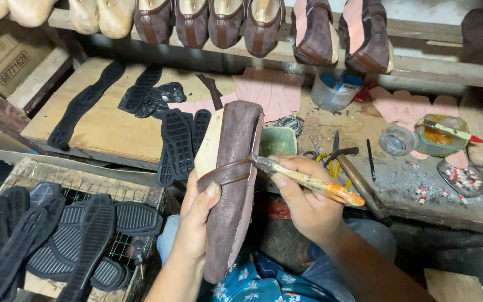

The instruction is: The person holds a brown shoe with a pink insole and uses a brush to apply glue along the edges and seams. The person repeatedly dips the brush into a small container of glue and continues applying it to the shoe's upper and sole junction.

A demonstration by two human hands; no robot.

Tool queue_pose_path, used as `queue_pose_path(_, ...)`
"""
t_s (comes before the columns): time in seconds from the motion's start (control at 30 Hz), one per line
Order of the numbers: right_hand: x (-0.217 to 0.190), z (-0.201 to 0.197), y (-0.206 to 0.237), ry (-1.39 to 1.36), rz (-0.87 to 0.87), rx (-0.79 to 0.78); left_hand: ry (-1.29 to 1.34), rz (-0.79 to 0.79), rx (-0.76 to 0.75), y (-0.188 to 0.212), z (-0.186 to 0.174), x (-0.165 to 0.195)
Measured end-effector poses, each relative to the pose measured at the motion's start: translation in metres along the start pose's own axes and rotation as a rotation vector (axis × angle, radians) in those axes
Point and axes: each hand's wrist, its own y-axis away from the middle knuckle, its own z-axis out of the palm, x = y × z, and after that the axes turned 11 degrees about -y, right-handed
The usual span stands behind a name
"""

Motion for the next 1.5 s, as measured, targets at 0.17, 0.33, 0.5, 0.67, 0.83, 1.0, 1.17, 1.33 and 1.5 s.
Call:
queue_pose_path(0.17, -0.012, -0.013, -0.018, 0.271, -0.018, 0.0, 0.145, -0.072, -0.164, -0.019, 0.005, -0.005)
queue_pose_path(0.33, -0.029, -0.023, -0.024, 0.307, 0.073, 0.117, 0.289, -0.151, -0.262, -0.035, 0.025, -0.018)
queue_pose_path(0.5, -0.048, -0.035, -0.023, 0.397, -0.103, 0.088, 0.388, -0.202, -0.381, -0.033, 0.043, -0.026)
queue_pose_path(0.67, -0.056, -0.04, -0.016, 0.457, -0.074, 0.117, 0.311, -0.169, -0.341, -0.031, 0.056, -0.023)
queue_pose_path(0.83, -0.06, -0.045, -0.009, 0.447, -0.075, 0.064, 0.2, -0.224, -0.275, -0.031, 0.061, -0.018)
queue_pose_path(1.0, -0.065, -0.05, -0.008, 0.462, -0.029, 0.02, 0.201, -0.225, -0.267, -0.027, 0.061, -0.016)
queue_pose_path(1.17, -0.063, -0.05, -0.009, 0.358, -0.03, 0.038, 0.251, -0.238, -0.255, -0.016, 0.062, -0.016)
queue_pose_path(1.33, -0.06, -0.056, -0.012, 0.373, 0.012, -0.042, 0.251, -0.212, -0.217, -0.013, 0.061, -0.014)
queue_pose_path(1.5, -0.057, -0.057, -0.016, 0.35, 0.011, -0.092, 0.259, -0.203, -0.197, -0.008, 0.056, -0.013)
